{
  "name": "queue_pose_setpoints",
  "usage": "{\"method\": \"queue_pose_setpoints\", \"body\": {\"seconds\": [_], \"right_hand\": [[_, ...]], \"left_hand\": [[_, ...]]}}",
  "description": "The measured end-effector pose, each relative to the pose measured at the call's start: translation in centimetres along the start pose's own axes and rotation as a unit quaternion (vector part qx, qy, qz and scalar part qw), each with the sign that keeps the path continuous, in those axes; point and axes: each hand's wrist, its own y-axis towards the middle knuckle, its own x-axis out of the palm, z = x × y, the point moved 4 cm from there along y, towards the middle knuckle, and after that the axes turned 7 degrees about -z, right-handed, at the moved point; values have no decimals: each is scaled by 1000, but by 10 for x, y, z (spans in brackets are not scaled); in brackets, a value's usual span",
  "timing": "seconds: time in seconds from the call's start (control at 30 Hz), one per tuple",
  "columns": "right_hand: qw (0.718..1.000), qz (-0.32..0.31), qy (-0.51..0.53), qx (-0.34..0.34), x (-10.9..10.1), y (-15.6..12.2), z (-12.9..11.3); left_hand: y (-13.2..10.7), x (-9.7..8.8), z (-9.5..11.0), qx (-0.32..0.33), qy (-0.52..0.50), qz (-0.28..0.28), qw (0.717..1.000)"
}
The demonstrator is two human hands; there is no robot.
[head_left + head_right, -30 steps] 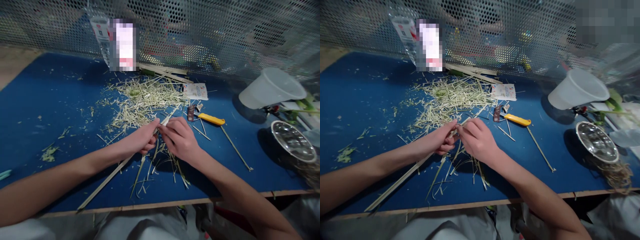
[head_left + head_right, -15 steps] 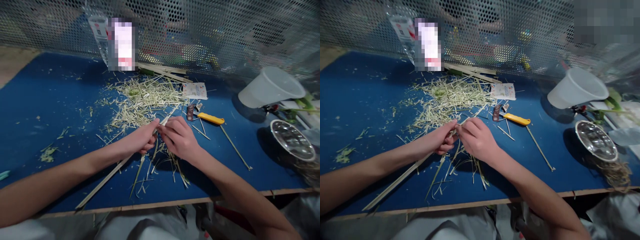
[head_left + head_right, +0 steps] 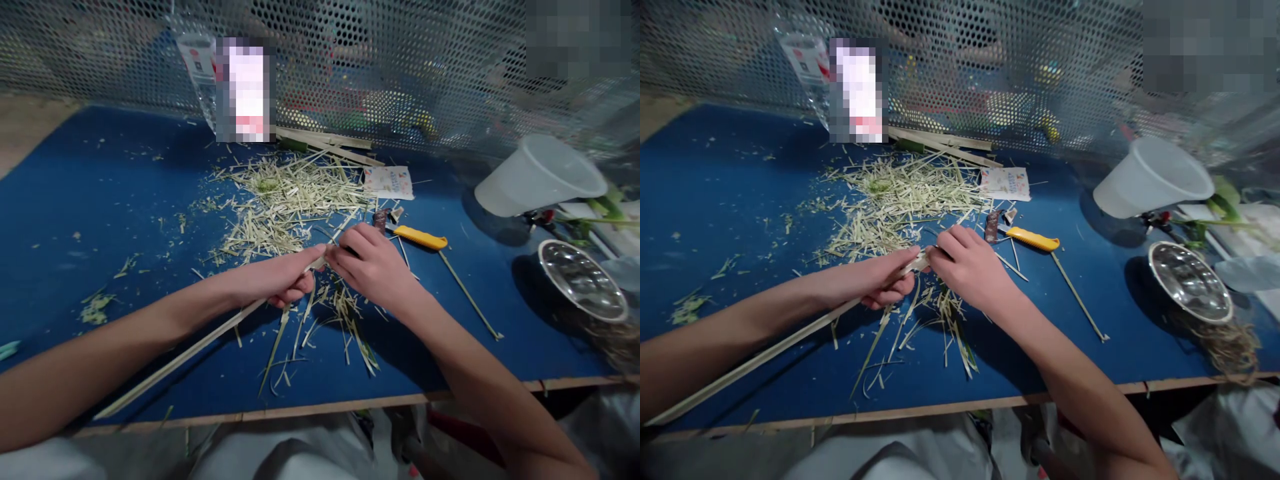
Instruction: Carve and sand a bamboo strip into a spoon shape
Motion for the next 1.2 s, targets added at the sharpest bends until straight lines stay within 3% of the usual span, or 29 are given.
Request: {"method": "queue_pose_setpoints", "body": {"seconds": [0.1, 0.2, 0.33, 0.4, 0.53, 0.67, 1.2], "right_hand": [[1000, 11, 23, 11, -1, 1, 5], [994, 77, 63, 49, -9, 1, 13], [966, 172, 142, 131, -19, -1, 17], [954, 166, 188, 164, -17, 0, 14], [938, 136, 253, 193, -9, 1, 6], [932, 129, 271, 202, -4, 2, 4], [923, 94, 304, 216, -1, 0, 16]], "left_hand": [[-3, -10, 5, 6, -70, -44, 997], [-4, -25, 12, 49, -170, -70, 982], [-1, -36, 15, 164, -163, 38, 972], [1, -31, 14, 202, -77, 95, 972], [6, -13, 11, 253, 35, 119, 959], [8, -13, 9, 279, 49, 156, 946], [1, -23, 15, 261, 21, 183, 948]]}}
